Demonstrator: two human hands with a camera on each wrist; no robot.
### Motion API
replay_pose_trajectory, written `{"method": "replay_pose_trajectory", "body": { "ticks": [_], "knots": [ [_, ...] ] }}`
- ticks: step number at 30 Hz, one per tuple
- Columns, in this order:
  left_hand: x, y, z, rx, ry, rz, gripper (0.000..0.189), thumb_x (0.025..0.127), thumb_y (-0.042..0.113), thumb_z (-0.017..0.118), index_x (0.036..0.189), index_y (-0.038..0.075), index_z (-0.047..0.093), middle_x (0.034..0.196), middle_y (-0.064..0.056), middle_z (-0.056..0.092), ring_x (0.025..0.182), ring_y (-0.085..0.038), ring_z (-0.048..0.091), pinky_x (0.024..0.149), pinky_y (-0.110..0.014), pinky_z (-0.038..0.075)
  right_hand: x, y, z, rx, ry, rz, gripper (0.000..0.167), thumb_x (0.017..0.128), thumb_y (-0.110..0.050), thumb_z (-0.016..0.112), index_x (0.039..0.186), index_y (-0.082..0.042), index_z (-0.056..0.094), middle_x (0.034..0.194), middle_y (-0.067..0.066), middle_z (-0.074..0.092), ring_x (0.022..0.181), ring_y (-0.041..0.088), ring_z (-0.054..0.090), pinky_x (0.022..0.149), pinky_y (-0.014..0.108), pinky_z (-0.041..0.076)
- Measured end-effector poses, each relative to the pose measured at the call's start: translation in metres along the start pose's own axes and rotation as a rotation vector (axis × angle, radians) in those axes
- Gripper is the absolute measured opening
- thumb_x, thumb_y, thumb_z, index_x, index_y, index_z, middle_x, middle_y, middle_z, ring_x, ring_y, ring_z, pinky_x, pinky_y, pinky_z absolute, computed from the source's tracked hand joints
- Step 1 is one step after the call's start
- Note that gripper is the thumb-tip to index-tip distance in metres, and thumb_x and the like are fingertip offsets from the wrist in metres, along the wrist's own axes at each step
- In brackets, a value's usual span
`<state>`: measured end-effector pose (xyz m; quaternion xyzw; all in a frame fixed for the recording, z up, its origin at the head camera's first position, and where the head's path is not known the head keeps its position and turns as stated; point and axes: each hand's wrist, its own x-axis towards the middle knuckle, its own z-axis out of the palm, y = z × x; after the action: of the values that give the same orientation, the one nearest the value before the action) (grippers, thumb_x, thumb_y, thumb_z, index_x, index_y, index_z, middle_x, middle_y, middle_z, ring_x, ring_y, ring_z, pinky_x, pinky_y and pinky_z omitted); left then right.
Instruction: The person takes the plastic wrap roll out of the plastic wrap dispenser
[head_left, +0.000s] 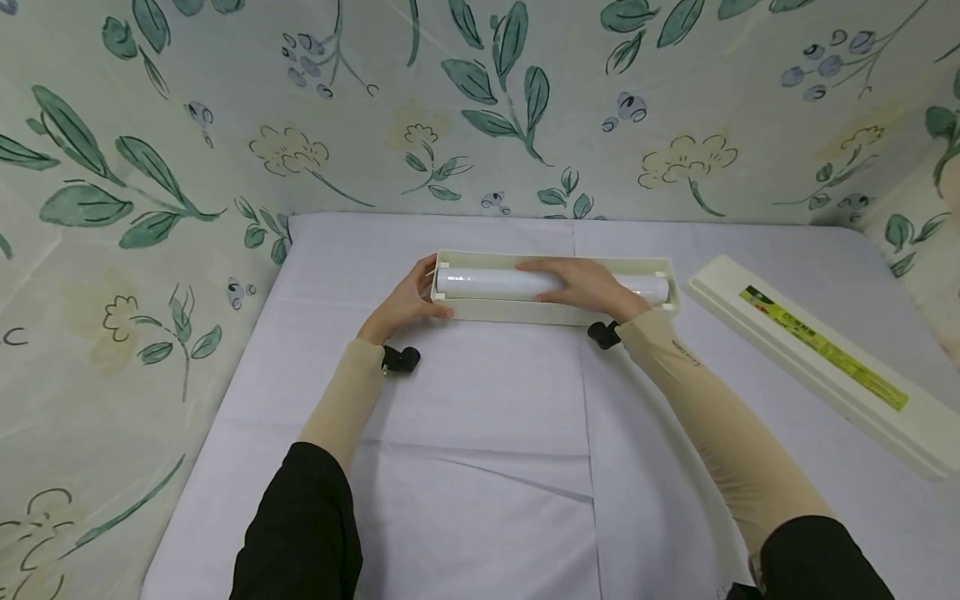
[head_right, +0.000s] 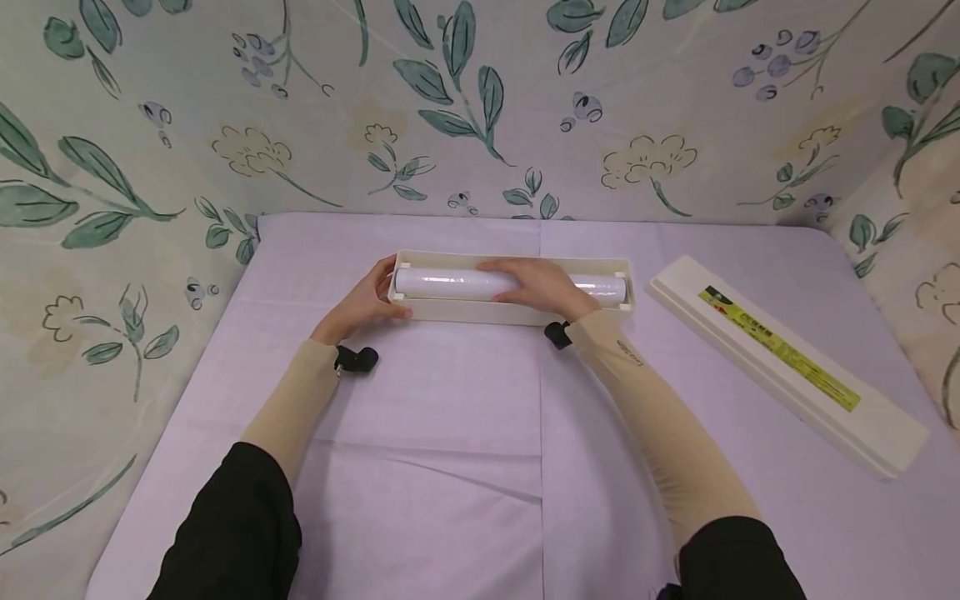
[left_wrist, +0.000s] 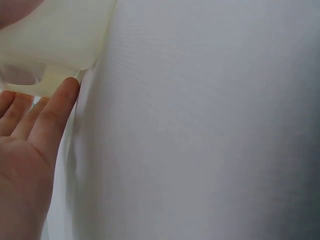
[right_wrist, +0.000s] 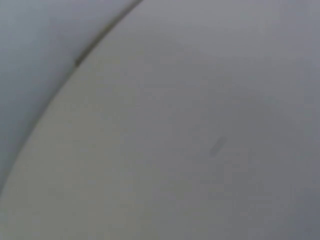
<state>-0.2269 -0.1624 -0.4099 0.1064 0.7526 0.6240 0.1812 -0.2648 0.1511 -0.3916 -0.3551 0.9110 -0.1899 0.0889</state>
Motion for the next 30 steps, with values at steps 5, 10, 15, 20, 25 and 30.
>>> {"method": "replay_pose_trajectory", "body": {
  "ticks": [5, 10, 15, 20, 25, 30],
  "knots": [
    [0.0, 0.0, 0.0, 0.002, 0.0, 0.0, 0.102, 0.072, -0.005, 0.077, 0.151, 0.005, 0.013, 0.156, -0.012, 0.016, 0.144, -0.027, 0.013, 0.112, -0.043, 0.023, 0.0, 0.0, 0.001, 0.001, 0.009, 0.009, 0.059, 0.089, -0.034, 0.068, 0.142, -0.021, 0.048, 0.145, 0.003, 0.044, 0.13, 0.03, 0.043, 0.102, 0.05, 0.036],
    [0.001, -0.001, 0.0, 0.025, 0.004, 0.002, 0.103, 0.072, -0.003, 0.078, 0.152, 0.005, 0.013, 0.157, -0.012, 0.015, 0.144, -0.027, 0.013, 0.112, -0.042, 0.023, -0.001, -0.001, 0.002, 0.005, 0.036, 0.022, 0.058, 0.087, -0.034, 0.07, 0.14, -0.022, 0.051, 0.144, 0.002, 0.046, 0.128, 0.03, 0.045, 0.1, 0.051, 0.038],
    [0.001, -0.003, 0.0, 0.04, 0.007, 0.007, 0.103, 0.072, -0.001, 0.079, 0.152, 0.005, 0.013, 0.157, -0.012, 0.015, 0.143, -0.027, 0.014, 0.111, -0.041, 0.024, -0.001, -0.002, 0.002, 0.025, 0.055, 0.04, 0.057, 0.086, -0.033, 0.071, 0.139, -0.022, 0.053, 0.142, 0.002, 0.048, 0.128, 0.03, 0.046, 0.1, 0.05, 0.038],
    [0.001, -0.003, 0.0, 0.032, 0.009, 0.01, 0.102, 0.073, -0.003, 0.078, 0.151, 0.005, 0.014, 0.157, -0.012, 0.017, 0.143, -0.027, 0.016, 0.111, -0.043, 0.025, -0.003, -0.005, -0.001, 0.046, 0.039, 0.055, 0.057, 0.086, -0.033, 0.071, 0.139, -0.022, 0.053, 0.142, 0.003, 0.048, 0.126, 0.031, 0.048, 0.1, 0.05, 0.038],
    [0.003, -0.005, 0.0, 0.023, 0.009, 0.007, 0.102, 0.072, -0.003, 0.078, 0.151, 0.006, 0.014, 0.156, -0.012, 0.018, 0.142, -0.027, 0.018, 0.11, -0.044, 0.027, -0.005, -0.013, -0.012, 0.094, 0.023, 0.116, 0.061, 0.084, -0.037, 0.073, 0.14, -0.026, 0.051, 0.138, 0.011, 0.051, 0.113, 0.029, 0.055, 0.096, 0.051, 0.04],
    [0.01, -0.02, -0.004, 0.003, 0.016, -0.006, 0.101, 0.073, -0.001, 0.079, 0.151, 0.013, 0.016, 0.153, -0.008, 0.027, 0.139, -0.024, 0.027, 0.107, -0.046, 0.03, -0.008, -0.026, -0.028, 0.13, 0.044, 0.14, 0.061, 0.084, -0.035, 0.074, 0.14, -0.028, 0.051, 0.138, 0.011, 0.052, 0.115, 0.028, 0.053, 0.094, 0.051, 0.041]
  ]
}}
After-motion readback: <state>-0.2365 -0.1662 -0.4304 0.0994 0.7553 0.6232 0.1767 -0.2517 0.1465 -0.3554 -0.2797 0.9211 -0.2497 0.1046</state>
